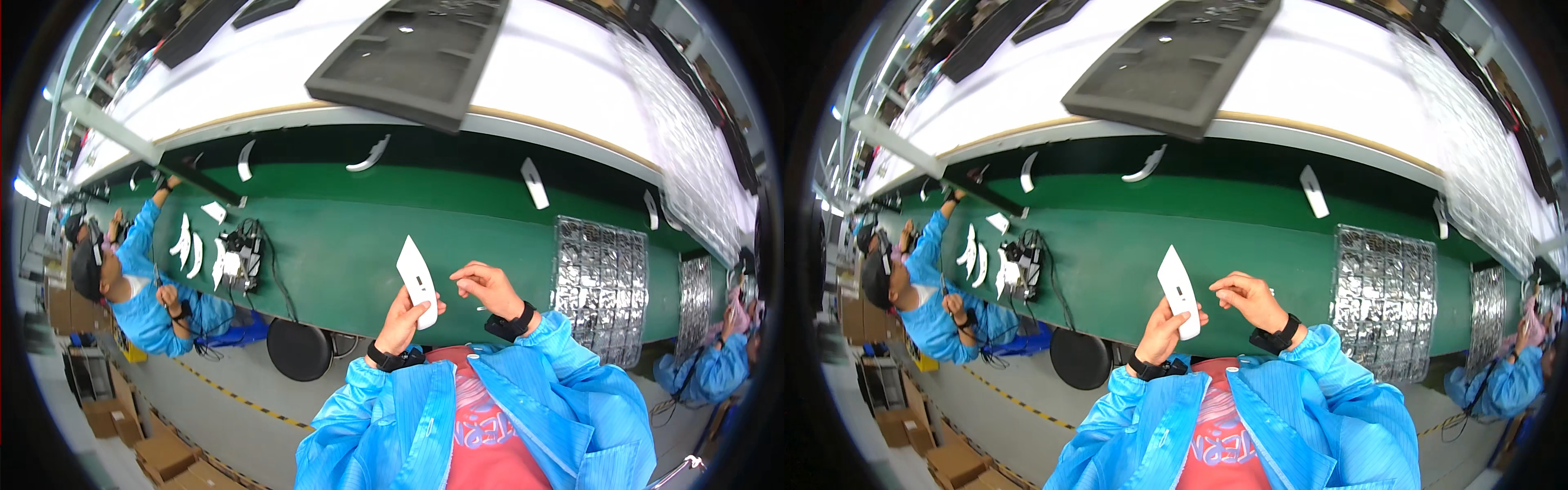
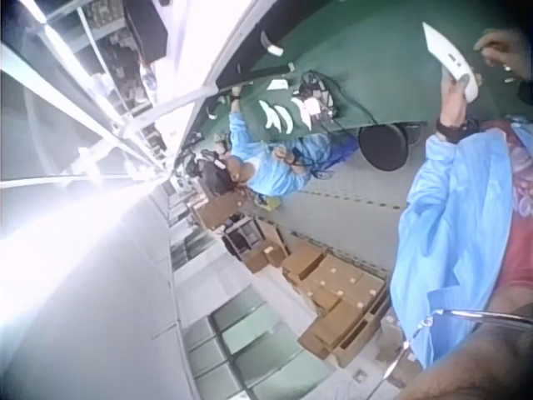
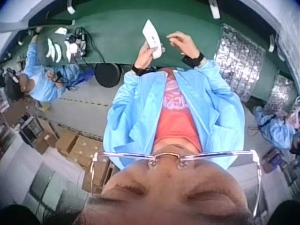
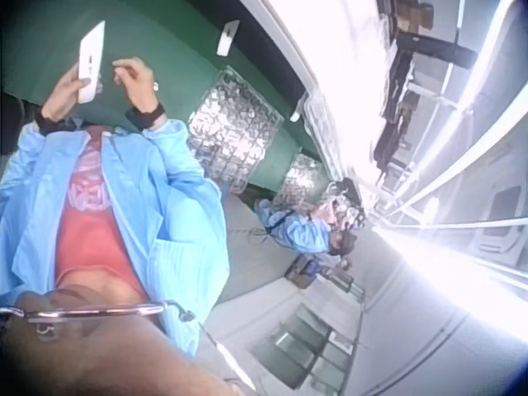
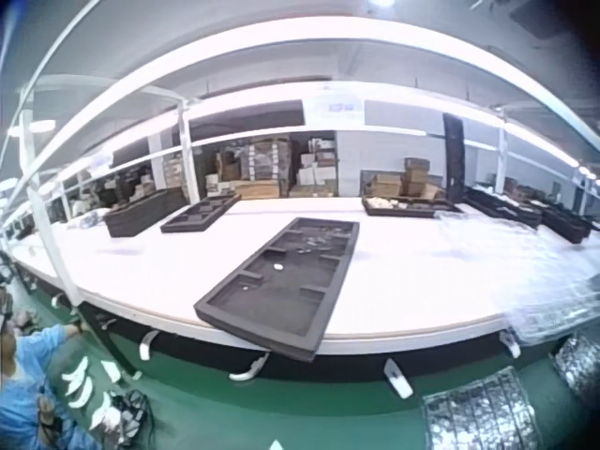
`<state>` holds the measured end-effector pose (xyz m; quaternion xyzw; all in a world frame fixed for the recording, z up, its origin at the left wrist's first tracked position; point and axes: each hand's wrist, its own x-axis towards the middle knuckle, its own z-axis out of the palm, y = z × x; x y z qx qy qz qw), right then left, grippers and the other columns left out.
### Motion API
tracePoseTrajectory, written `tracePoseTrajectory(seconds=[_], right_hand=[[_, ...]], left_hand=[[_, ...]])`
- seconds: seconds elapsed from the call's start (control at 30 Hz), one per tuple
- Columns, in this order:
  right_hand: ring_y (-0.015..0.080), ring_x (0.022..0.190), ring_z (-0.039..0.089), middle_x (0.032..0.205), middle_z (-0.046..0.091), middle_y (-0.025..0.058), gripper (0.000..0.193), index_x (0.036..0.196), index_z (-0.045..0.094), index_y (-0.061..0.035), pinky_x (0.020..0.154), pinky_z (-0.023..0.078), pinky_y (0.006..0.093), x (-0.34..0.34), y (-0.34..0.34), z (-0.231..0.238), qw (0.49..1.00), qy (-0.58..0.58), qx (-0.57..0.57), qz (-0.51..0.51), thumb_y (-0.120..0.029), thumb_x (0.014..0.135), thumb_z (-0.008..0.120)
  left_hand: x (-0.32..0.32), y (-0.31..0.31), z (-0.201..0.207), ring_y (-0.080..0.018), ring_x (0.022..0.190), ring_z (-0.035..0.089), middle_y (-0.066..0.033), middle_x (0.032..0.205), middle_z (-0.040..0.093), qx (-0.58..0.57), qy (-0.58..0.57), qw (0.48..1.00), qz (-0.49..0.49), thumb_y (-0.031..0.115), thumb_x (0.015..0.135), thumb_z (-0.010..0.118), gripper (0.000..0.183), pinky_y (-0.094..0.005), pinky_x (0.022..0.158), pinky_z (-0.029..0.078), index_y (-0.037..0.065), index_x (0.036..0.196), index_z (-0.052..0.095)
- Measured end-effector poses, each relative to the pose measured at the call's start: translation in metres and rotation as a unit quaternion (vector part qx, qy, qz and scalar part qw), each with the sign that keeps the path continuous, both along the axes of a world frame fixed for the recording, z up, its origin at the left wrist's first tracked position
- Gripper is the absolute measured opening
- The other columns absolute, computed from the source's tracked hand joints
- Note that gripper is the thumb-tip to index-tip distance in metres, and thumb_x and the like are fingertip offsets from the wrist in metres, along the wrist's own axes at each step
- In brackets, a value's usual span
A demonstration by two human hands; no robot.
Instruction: The person picks up a white plastic component and a small metal piece, then presses the metal piece into a slot on the component. They repeat this process several times, occasionally moving a tray of metal pieces on the work surface.
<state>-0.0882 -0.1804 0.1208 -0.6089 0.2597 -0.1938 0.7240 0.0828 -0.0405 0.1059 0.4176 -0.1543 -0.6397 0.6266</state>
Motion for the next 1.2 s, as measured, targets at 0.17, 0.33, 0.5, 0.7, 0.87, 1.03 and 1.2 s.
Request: tracePoseTrajectory(seconds=[0.17,0.33,0.5,0.7,0.87,1.03,1.2], right_hand=[[0.0104,0.074,0.062,0.088,0.06,0.0036,0.013,0.101,0.065,0.0006,0.065,0.053,0.0236,-0.041,-0.002,0.03,0.994,0.057,-0.059,-0.076,-0.004,0.091,0.059],[0.0148,0.068,0.063,0.084,0.063,0.0062,0.011,0.096,0.066,0.0004,0.06,0.051,0.0272,-0.066,-0.009,0.054,0.959,0.114,-0.253,-0.062,-0.003,0.086,0.063],[0.0208,0.072,0.064,0.084,0.064,0.0078,0.008,0.091,0.067,-0.002,0.062,0.051,0.031,-0.069,-0.01,0.055,0.953,0.069,-0.284,-0.083,-0.004,0.083,0.065],[0.025,0.075,0.064,0.085,0.064,0.0089,0.008,0.089,0.068,-0.0023,0.065,0.052,0.033,-0.065,-0.015,0.055,0.924,0.094,-0.367,-0.057,-0.005,0.081,0.067],[0.0267,0.074,0.063,0.084,0.063,0.0091,0.008,0.087,0.068,-0.004,0.066,0.052,0.0351,-0.061,-0.016,0.055,0.926,0.099,-0.365,-0.019,-0.009,0.081,0.065],[0.0281,0.076,0.063,0.084,0.064,0.01,0.007,0.087,0.067,-0.0039,0.066,0.051,0.0362,-0.06,-0.017,0.054,0.92,0.097,-0.38,-0.025,-0.008,0.082,0.064],[0.0285,0.073,0.063,0.084,0.063,0.0118,0.007,0.085,0.063,-0.0021,0.064,0.051,0.0368,-0.055,-0.014,0.06,0.936,0.135,-0.324,-0.032,-0.006,0.08,0.065]], left_hand=[[-0.029,-0.034,0.02,-0.0285,0.099,0.063,-0.0176,0.116,0.059,-0.032,-0.069,0.993,-0.086,-0.002,0.088,0.049,0.058,-0.0395,0.089,0.052,0.002,0.14,0.024],[-0.047,-0.051,0.027,-0.0247,0.094,0.065,-0.0168,0.113,0.061,-0.06,-0.098,0.984,-0.138,-0.005,0.088,0.047,0.072,-0.0343,0.084,0.051,0.008,0.148,0.011],[-0.06,-0.058,0.035,-0.0231,0.093,0.066,-0.0167,0.116,0.061,-0.043,-0.121,0.977,-0.171,0.0,0.09,0.052,0.071,-0.0328,0.082,0.051,0.01,0.149,0.014],[-0.065,-0.06,0.041,-0.0232,0.095,0.066,-0.0161,0.116,0.061,-0.06,-0.13,0.974,-0.175,-0.004,0.09,0.052,0.069,-0.0317,0.083,0.051,0.008,0.148,0.017],[-0.065,-0.056,0.042,-0.0236,0.096,0.066,-0.0158,0.117,0.061,-0.052,-0.137,0.976,-0.159,-0.004,0.09,0.051,0.068,-0.0317,0.084,0.05,0.008,0.148,0.019],[-0.063,-0.057,0.037,-0.0233,0.096,0.066,-0.0143,0.117,0.062,-0.049,-0.159,0.973,-0.158,-0.004,0.09,0.051,0.067,-0.0313,0.084,0.05,0.008,0.148,0.02],[-0.063,-0.057,0.036,-0.022,0.097,0.066,-0.013,0.115,0.063,-0.042,-0.18,0.969,-0.162,-0.004,0.089,0.052,0.067,-0.0311,0.085,0.05,0.008,0.148,0.022]])
